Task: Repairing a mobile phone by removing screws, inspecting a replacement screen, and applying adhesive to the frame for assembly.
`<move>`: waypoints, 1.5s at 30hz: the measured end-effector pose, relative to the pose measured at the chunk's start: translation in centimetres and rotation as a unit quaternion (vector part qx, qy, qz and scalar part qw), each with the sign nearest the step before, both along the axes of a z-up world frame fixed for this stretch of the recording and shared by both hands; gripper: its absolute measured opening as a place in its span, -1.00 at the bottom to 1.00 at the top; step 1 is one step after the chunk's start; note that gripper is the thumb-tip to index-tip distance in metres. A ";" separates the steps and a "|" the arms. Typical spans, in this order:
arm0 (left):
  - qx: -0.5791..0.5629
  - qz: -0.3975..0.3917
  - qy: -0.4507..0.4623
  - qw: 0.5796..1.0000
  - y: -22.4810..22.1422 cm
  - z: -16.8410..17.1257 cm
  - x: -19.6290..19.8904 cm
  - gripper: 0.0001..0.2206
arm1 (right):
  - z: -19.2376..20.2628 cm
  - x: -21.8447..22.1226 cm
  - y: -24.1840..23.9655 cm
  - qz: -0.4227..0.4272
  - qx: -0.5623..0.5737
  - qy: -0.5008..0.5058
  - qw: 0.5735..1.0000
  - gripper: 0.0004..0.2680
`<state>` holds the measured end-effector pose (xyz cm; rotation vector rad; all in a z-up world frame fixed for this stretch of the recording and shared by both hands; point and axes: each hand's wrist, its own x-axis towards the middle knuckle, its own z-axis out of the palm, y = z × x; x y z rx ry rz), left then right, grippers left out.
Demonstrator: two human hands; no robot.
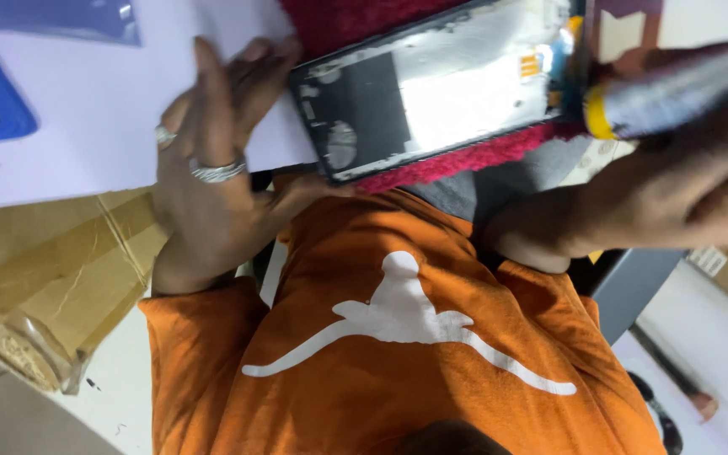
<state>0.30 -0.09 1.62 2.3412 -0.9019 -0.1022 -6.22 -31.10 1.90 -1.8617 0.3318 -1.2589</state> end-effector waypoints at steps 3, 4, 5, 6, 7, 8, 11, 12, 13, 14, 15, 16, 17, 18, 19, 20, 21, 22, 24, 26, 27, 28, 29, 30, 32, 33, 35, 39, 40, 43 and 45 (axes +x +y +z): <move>0.021 0.004 0.015 1.000 0.2 -0.3 -0.4 0.25 | -1.8 -1.4 0.1 0.034 0.049 -0.059 0.996 -0.79; -0.002 0.008 -0.002 1.000 0.0 -0.5 -0.5 0.13 | -2.4 -1.9 0.0 0.045 0.073 -0.086 0.993 -0.81; -0.001 0.017 -0.002 1.000 -0.2 -0.9 -0.5 0.13 | -2.7 -2.2 0.2 0.054 0.075 -0.086 0.992 -0.81; -0.004 0.016 -0.043 0.999 -0.4 -1.4 -0.4 0.08 | -3.1 -2.4 0.2 0.063 0.100 -0.111 0.987 -0.82; -0.002 0.015 -0.081 0.997 -0.6 -1.7 -0.4 0.03 | -3.5 -2.6 0.3 0.072 0.130 -0.132 0.980 -0.84; 0.003 0.025 -0.077 0.997 -0.6 -1.8 -0.5 0.03 | -3.1 -1.7 1.5 0.081 0.136 -0.127 0.979 -0.84; -0.028 0.035 -0.050 0.998 -0.2 -2.0 -0.4 0.00 | -2.0 0.2 5.3 0.229 0.150 -0.092 0.957 -0.78; -0.041 0.024 -0.018 0.999 -0.1 -2.0 -0.4 0.11 | -2.0 0.3 6.3 0.184 0.133 -0.041 0.973 -0.77; -0.055 0.010 0.012 0.998 -0.1 -2.1 -0.2 0.23 | -1.9 0.3 7.2 0.137 0.112 0.007 0.984 -0.73; -0.056 0.017 0.014 0.998 0.0 -2.3 -0.1 0.23 | -1.9 1.1 7.4 0.143 0.112 0.010 0.983 -0.73; -0.047 0.011 0.006 0.999 0.1 -2.4 -0.1 0.36 | -1.9 1.6 7.7 0.170 0.105 0.010 0.980 -0.78; -0.037 0.005 -0.001 0.999 0.1 -2.7 -0.2 0.49 | -1.9 2.2 7.9 0.197 0.099 0.010 0.975 -0.83; -0.038 0.011 0.001 0.999 0.2 -2.6 0.0 0.49 | -1.9 2.6 7.9 0.203 0.099 0.013 0.974 -0.83; -0.019 -0.002 0.002 1.000 0.2 -2.5 0.2 0.47 | -1.8 3.1 7.9 0.221 0.108 -0.004 0.969 -0.85; -0.002 -0.018 0.003 1.000 0.2 -2.3 0.3 0.45 | -1.6 3.4 7.9 0.236 0.115 -0.022 0.965 -0.86; -0.004 -0.013 0.005 1.000 0.2 -2.0 0.4 0.45 | -1.4 3.7 8.2 0.240 0.114 -0.019 0.964 -0.86; 0.029 -0.027 -0.004 0.999 0.3 -1.6 0.7 0.37 | -1.2 4.1 8.5 0.214 0.091 -0.007 0.973 -0.84; 0.062 -0.042 -0.013 0.997 0.3 -1.2 0.9 0.31 | -0.9 4.5 8.8 0.187 0.067 0.006 0.980 -0.82; 0.060 -0.039 -0.031 0.997 0.3 -1.2 1.0 0.31 | -1.9 4.2 9.0 0.189 0.100 -0.018 0.977 -0.78; 0.061 -0.032 -0.046 0.997 0.3 -1.5 0.8 0.30 | -2.1 4.2 9.5 0.194 0.136 -0.038 0.971 -0.74; 0.076 -0.032 -0.054 0.995 0.4 -1.7 0.6 0.30 | -1.8 4.3 9.9 0.194 0.145 -0.024 0.970 -0.75; 0.091 -0.031 -0.062 0.993 0.4 -2.0 0.4 0.29 | -1.5 4.4 10.3 0.193 0.153 -0.010 0.969 -0.75; 0.091 -0.030 -0.060 0.994 0.4 -1.9 0.4 0.29 | -1.3 4.5 10.4 0.194 0.153 -0.008 0.969 -0.75; 0.095 -0.024 -0.072 0.993 0.4 -1.9 0.4 0.25 | -1.1 4.6 10.4 0.192 0.122 0.012 0.974 -0.78; 0.098 -0.017 -0.086 0.991 0.3 -1.9 0.5 0.20 | -0.8 4.8 10.3 0.190 0.089 0.030 0.977 -0.79; 0.105 -0.017 -0.097 0.990 0.3 -1.9 0.5 0.21 | -0.6 4.8 10.4 0.184 0.077 0.042 0.979 -0.78; 0.111 -0.017 -0.107 0.988 0.3 -1.9 0.4 0.21 | -0.4 4.8 10.6 0.178 0.065 0.054 0.980 -0.77; 0.115 -0.010 -0.113 0.987 0.1 -2.0 0.3 0.24 | -0.3 5.0 11.1 0.162 0.071 0.043 0.983 -0.75; 0.116 -0.008 -0.111 0.987 0.1 -2.1 0.3 0.24 | -0.3 5.0 11.2 0.173 0.078 0.044 0.981 -0.74; 0.117 -0.008 -0.123 0.985 0.2 -1.7 0.5 0.22 | -0.3 4.8 11.1 0.175 0.086 0.043 0.980 -0.73; 0.114 -0.009 -0.115 0.987 0.2 -1.8 0.5 0.24 | -0.8 4.5 10.6 0.180 0.094 0.038 0.978 -0.76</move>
